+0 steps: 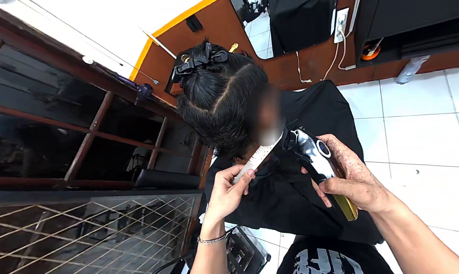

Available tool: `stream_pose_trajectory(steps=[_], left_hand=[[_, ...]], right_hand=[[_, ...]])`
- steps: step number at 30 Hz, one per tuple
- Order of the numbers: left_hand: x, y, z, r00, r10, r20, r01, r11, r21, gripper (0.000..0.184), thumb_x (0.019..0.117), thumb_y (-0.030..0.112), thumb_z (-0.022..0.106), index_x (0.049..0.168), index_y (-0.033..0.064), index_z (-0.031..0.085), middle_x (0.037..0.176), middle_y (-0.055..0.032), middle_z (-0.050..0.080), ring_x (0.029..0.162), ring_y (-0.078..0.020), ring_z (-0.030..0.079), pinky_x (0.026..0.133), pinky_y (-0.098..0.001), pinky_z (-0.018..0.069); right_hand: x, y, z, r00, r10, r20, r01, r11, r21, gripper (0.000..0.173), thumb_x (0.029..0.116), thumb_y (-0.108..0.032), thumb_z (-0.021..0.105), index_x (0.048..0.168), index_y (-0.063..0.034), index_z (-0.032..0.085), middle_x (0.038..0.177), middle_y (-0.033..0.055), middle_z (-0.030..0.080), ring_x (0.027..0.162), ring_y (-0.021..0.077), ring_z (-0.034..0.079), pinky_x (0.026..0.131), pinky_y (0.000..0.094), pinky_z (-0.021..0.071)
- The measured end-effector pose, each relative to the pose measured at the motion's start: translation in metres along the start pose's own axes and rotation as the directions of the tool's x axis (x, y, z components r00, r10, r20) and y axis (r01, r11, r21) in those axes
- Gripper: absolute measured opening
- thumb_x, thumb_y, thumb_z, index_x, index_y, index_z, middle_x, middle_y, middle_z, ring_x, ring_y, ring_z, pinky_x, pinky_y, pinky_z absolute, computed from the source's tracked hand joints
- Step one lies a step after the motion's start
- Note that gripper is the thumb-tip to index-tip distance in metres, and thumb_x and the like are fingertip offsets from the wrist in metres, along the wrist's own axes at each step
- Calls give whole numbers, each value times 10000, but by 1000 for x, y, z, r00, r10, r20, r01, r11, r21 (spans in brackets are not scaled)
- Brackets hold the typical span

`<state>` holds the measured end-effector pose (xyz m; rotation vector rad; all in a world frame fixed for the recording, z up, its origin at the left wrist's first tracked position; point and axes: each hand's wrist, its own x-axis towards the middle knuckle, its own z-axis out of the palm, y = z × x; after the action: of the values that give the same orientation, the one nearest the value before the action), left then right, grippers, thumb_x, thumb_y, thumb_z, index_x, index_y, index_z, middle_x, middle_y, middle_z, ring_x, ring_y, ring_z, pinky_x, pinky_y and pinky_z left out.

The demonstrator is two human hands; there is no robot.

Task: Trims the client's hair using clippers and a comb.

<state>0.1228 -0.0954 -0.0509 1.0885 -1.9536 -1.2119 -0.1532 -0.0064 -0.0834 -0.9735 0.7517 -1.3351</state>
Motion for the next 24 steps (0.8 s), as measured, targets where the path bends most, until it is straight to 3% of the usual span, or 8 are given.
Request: stream_pose_trajectory(steps=[4, 9, 12, 13, 15, 19, 22, 24], left_hand=[[7, 5, -4, 998, -41, -45, 46, 994, 95, 171, 993, 102, 603, 918, 32, 739, 731, 48, 721, 479, 37, 548, 419, -122, 432], [13, 3, -5, 990, 4, -142, 4, 998, 58, 170, 978, 88, 622, 865, 43, 740, 706, 45, 726, 465, 36, 548, 412, -128, 432], [12, 3, -7, 974, 67, -218, -45, 993, 105, 180, 973, 92, 623, 833, 53, 728, 717, 53, 726, 487, 43, 555, 445, -125, 451], [11, 5, -7, 966, 88, -244, -56, 989, 137, 178, 971, 95, 620, 831, 55, 724, 719, 56, 724, 502, 45, 567, 462, -124, 468], [11, 7, -7, 949, 142, -283, -89, 977, 192, 179, 963, 95, 608, 826, 58, 717, 719, 63, 717, 528, 46, 589, 493, -123, 495], [14, 7, -14, 916, 269, -298, -201, 950, 239, 156, 949, 61, 602, 834, 40, 706, 730, 61, 713, 550, 47, 597, 513, -125, 506], [16, 10, -18, 898, 317, -306, -258, 942, 216, 149, 963, 42, 593, 863, 40, 702, 755, 67, 721, 562, 41, 596, 519, -135, 507], [19, 14, -21, 889, 326, -321, -267, 939, 216, 147, 978, 49, 588, 879, 58, 695, 757, 76, 720, 563, 36, 603, 504, -136, 504]], right_hand=[[2, 5, 10, 1000, 13, -21, -14, 999, -36, 552, 756, -97, 642, 1276, -191, 482, 910, 45, 682, 507, 105, 624, 419, 237, 545], [7, 2, 19, 993, 115, -26, -117, 983, -142, 560, 753, -107, 643, 1293, -187, 522, 830, -12, 681, 546, 80, 646, 450, 225, 558], [13, 3, 24, 996, 80, -34, -86, 951, -296, 261, 856, -204, 664, 1108, -134, 646, 754, -51, 663, 547, 38, 627, 480, 206, 554], [16, 2, 26, 995, 88, -46, -99, 926, -363, 169, 883, -235, 676, 1025, -143, 669, 732, -67, 655, 559, 19, 619, 498, 191, 543], [21, -4, 30, 984, 167, -63, -177, 867, -466, 161, 898, -277, 707, 980, -145, 662, 713, -60, 645, 558, 13, 611, 507, 185, 528], [34, -16, 35, 954, 284, -92, -284, 767, -575, 307, 903, -248, 739, 1114, -86, 586, 736, 16, 668, 558, 81, 657, 518, 241, 571], [42, -29, 38, 951, 255, -177, -292, 544, -787, 433, 868, -337, 768, 1174, -105, 567, 779, 1, 638, 665, 116, 638, 584, 332, 532], [50, -35, 33, 942, 286, -174, -290, 439, -850, 417, 902, -445, 709, 1131, -117, 593, 761, -8, 600, 676, 136, 609, 589, 373, 502]])
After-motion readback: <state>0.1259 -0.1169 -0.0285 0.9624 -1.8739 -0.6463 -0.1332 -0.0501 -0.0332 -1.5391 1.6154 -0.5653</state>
